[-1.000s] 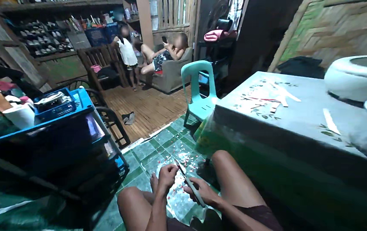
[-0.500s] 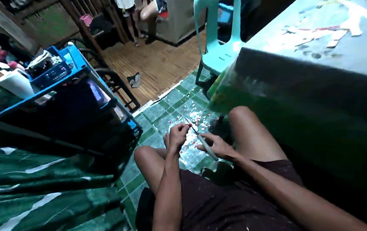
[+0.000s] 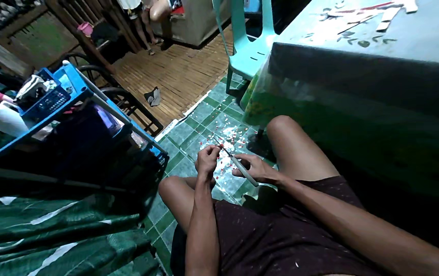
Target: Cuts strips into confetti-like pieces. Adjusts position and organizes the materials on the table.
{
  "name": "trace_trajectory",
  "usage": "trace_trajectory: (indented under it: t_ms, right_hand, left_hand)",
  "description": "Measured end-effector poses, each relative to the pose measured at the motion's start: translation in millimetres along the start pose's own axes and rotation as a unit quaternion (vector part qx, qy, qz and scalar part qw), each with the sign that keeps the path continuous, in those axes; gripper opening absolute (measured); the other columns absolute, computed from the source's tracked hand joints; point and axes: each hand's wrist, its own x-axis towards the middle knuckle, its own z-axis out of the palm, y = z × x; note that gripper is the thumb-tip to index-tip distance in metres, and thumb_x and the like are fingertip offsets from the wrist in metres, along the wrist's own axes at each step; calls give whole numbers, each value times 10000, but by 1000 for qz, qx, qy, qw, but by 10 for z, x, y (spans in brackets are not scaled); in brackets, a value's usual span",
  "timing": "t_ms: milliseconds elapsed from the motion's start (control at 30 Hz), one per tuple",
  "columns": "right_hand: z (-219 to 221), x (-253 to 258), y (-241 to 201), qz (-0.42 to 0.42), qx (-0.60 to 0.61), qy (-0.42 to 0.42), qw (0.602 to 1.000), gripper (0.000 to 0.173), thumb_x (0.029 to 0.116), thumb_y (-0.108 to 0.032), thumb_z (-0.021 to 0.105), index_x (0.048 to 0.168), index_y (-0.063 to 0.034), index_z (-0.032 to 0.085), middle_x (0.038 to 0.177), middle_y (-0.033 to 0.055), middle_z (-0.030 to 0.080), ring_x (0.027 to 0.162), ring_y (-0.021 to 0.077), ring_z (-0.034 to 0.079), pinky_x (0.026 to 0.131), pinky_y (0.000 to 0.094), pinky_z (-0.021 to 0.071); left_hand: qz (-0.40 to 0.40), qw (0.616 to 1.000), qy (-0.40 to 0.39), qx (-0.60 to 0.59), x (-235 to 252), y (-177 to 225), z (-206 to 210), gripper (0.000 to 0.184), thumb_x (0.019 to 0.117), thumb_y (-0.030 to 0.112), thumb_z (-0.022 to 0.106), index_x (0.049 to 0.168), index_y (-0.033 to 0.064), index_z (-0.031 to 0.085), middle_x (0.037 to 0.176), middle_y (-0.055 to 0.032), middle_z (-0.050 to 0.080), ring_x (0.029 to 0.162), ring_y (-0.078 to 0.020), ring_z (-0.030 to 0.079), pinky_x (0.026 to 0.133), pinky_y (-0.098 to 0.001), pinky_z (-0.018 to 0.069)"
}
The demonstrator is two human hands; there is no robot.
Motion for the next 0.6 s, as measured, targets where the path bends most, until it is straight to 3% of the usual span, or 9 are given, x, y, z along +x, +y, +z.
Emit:
trace_trajectory:
  t_ms: [300,600]
  right_hand:
    - [-12,36,17,3,-60,3,998,768,793,-654,764,1372,-174,610,918,60,711,766,167,664,761,443,571]
    - [-88,44,-24,47,-3,-14,999,666,822,-553,784,1325,-135,655,863,43,709,676,128,653,684,365,583]
  left_hand:
    - [10,1000,-1,11,-14,13,-12,172,994,119,650,863,25,708,700,-26,627,629,-95,561,618,-273,481]
    - [-14,999,-16,35,-9,-13,-10,169,1004,144,639,915,22,716,743,-32,649,640,-103,573,627,-282,493]
